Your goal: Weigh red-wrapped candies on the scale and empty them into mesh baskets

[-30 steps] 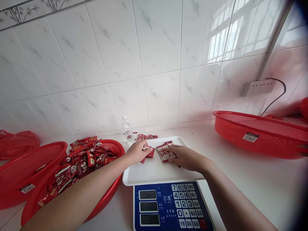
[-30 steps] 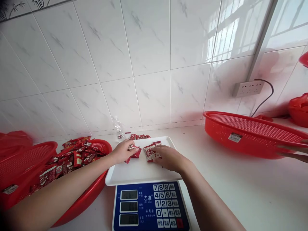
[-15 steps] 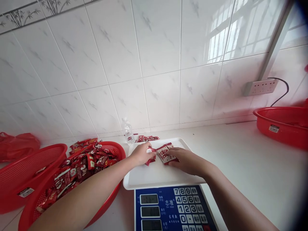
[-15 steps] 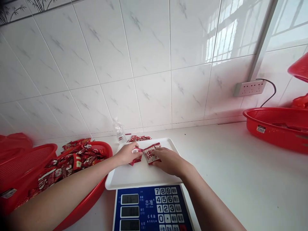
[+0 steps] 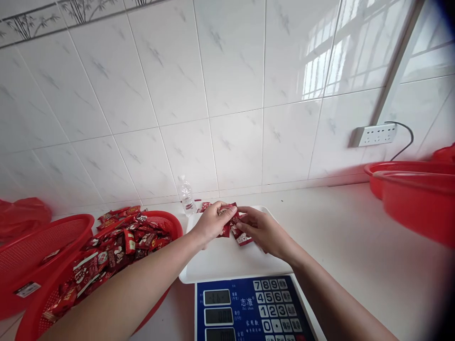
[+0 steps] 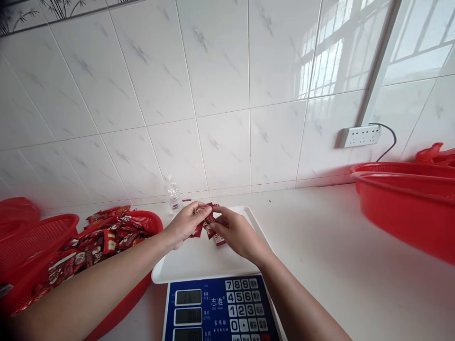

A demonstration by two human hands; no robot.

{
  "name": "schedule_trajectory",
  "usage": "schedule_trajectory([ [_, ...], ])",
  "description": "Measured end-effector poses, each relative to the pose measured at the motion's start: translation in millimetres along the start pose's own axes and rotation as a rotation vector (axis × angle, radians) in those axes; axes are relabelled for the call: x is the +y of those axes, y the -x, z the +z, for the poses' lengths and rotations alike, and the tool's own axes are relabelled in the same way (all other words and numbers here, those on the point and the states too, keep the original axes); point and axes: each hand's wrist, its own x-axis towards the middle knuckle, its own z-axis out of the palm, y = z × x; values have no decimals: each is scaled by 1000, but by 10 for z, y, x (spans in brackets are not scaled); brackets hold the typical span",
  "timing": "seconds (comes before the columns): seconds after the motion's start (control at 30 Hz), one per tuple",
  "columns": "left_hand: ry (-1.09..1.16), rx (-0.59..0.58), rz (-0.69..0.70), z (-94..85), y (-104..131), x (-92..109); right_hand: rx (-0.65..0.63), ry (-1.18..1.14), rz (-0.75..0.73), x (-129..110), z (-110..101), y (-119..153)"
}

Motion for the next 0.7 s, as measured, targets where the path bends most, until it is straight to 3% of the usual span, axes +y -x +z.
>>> schedule_trajectory([
  [0.17,18,-37,32,-6,26,34,83,-35,46,-57,-55,21],
  [0.3,15,0,85,60,34,31,-23,-149,116,-167,-33,82],
  [0.5,125,130,144,225,-19,10,-2,-177,-23,-140,140,85],
  [0.57,210,164,76,262,-21,21,38,-131,-31,-116,183,66],
  [0.7,357,80,-81,254,-2,44,111,-121,-24,-81,187,25],
])
